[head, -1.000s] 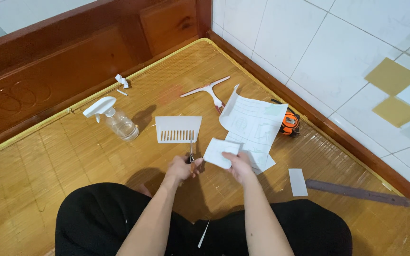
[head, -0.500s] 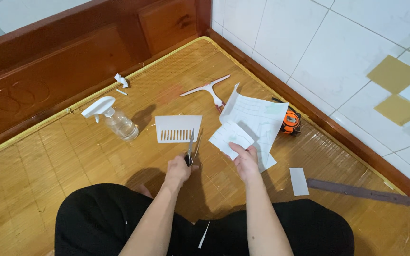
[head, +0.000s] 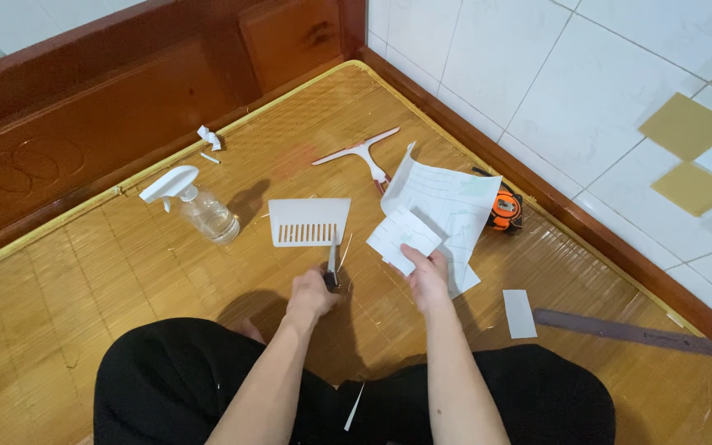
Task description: Cutting out templates from a printed paper sheet using scissors
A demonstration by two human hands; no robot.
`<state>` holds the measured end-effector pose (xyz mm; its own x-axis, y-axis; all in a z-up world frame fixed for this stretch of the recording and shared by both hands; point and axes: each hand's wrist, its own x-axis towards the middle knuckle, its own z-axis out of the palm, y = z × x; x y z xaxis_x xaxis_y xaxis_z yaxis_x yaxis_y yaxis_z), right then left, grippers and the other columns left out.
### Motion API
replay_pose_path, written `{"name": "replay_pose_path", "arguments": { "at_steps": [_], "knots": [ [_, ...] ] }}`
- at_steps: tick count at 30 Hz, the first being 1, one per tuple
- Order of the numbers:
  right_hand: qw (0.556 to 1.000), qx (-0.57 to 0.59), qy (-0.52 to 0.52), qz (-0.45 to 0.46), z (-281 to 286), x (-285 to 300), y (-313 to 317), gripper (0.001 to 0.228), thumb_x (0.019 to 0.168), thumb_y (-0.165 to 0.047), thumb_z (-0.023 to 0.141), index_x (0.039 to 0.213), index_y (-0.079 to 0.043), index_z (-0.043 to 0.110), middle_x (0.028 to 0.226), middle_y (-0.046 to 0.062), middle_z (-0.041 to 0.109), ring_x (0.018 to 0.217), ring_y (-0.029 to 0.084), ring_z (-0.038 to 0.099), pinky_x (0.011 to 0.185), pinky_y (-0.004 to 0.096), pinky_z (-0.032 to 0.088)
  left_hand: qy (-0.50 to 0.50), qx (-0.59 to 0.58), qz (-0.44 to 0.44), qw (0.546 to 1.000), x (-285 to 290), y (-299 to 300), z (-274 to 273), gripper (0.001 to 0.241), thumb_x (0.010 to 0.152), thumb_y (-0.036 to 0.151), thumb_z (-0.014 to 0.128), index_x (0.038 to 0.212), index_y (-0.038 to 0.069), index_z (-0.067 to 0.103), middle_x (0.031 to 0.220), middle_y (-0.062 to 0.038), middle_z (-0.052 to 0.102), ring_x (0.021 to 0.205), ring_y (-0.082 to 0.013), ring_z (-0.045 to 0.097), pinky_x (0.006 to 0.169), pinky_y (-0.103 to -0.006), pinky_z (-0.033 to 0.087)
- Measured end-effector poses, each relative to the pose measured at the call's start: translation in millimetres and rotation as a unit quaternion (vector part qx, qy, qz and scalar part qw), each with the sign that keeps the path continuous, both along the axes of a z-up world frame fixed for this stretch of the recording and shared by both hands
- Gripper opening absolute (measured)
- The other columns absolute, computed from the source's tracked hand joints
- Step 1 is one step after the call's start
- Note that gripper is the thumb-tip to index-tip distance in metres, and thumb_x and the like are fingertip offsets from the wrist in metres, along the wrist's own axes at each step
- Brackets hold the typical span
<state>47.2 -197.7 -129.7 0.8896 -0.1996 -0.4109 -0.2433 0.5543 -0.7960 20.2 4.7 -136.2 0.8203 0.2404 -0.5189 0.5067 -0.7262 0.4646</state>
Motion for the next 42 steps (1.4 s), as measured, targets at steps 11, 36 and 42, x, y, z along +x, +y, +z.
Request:
{"name": "replay_pose_path", "arguments": {
  "at_steps": [11,36,42],
  "knots": [
    [0.989,-0.145,0.015,-0.006,13,-10,-2,0.098,0.095,-0.033,0.074,0.163,-0.01,0.009,0.166,0.028,0.006,0.14,0.053,0.036,0.107,0.055,0.05,-0.009,0.068,-0.059,0.996,1,12,-48,0.033,0.086,0.013,0.064,0.114,-0.001,0.072,0.114,-0.029,0.071,0.115,-0.0418,0.067,0.092,-0.0504,0.06],
    [0.595,-0.724,-0.192,0.292,-85,1,30,0.009,0.086,-0.046,0.075,0.091,-0.04,0.079,0.116,-0.003,0.059,0.116,0.027,0.056,0.098,0.044,0.048,-0.055,0.12,-0.276,0.952,35,19,17,0.059,0.088,0.038,0.075,0.138,0.012,0.055,0.147,-0.017,0.049,0.133,-0.0406,0.054,0.106,-0.0494,0.053],
    [0.586,-0.711,-0.189,0.34,-88,10,30,0.008,0.089,-0.033,0.072,0.092,-0.026,0.076,0.104,0.003,0.062,0.107,0.03,0.059,0.095,0.046,0.049,-0.08,0.062,-0.183,0.978,56,15,-13,0.041,0.093,0.037,0.071,0.124,0.013,0.059,0.137,-0.013,0.051,0.133,-0.0365,0.052,0.106,-0.0503,0.052]
  ]
}}
